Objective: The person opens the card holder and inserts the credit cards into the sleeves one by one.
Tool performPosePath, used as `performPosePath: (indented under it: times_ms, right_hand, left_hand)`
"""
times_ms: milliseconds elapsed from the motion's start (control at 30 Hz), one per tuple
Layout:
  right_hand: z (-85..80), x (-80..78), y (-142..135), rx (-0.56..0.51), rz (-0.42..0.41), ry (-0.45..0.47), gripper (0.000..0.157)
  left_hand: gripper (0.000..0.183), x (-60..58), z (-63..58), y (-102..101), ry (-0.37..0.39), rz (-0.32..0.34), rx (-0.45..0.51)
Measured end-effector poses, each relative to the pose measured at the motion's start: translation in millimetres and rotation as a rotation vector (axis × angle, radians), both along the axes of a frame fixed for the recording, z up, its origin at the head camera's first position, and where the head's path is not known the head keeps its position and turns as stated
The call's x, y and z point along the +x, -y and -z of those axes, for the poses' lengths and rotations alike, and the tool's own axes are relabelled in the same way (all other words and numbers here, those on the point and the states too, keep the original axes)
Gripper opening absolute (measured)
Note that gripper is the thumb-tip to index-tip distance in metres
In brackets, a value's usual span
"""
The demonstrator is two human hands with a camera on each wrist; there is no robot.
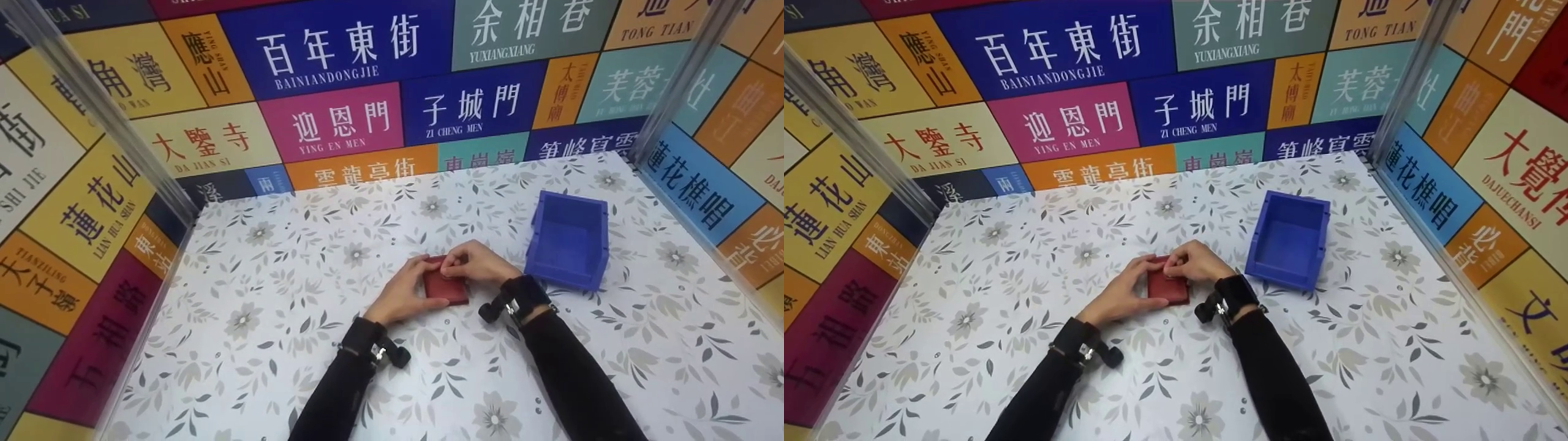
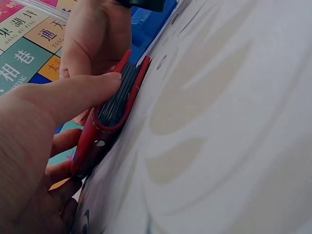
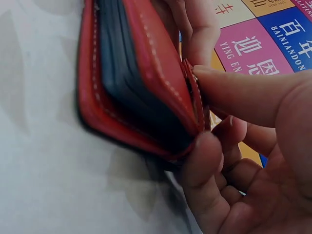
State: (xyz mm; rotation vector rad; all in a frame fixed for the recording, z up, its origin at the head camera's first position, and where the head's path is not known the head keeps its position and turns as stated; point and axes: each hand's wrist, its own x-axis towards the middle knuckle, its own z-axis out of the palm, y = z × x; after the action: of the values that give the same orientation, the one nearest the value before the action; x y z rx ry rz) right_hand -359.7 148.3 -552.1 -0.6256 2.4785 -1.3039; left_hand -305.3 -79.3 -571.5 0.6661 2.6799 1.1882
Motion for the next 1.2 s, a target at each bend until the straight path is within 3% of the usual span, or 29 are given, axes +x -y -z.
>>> performPosePath:
  times_ms: [233, 733, 967, 1100, 1200]
  right_hand:
    - [2.6, 1.5, 0, -0.056, 0.008, 0.066, 0.016]
    - [6.2, -1.8, 4, -0.049, 0.026, 0.069, 0.021]
    - [9.8, -0.3, -2, -0.076, 0.002, 0.077, 0.018]
    - [0.2, 1.9, -2, -0.052, 0.029, 0.039, 0.025]
    - [-13.9, 4.6, 0, 0.002, 0.073, -0.075, 0.044]
  left_hand:
    - [0.075, 2.3, -1.0, 2, 0.004, -0.001, 0.0]
    - [0.077, 2.3, -2.2, 8, 0.018, -0.014, -0.001]
    - [0.083, 1.1, -0.9, 9, 0.017, 0.018, 0.011]
    - [0.095, -2.1, -6.3, 15, -0.071, -0.003, -0.022]
    - [0.106, -5.5, -16.7, 28, -0.195, -0.068, -0.148]
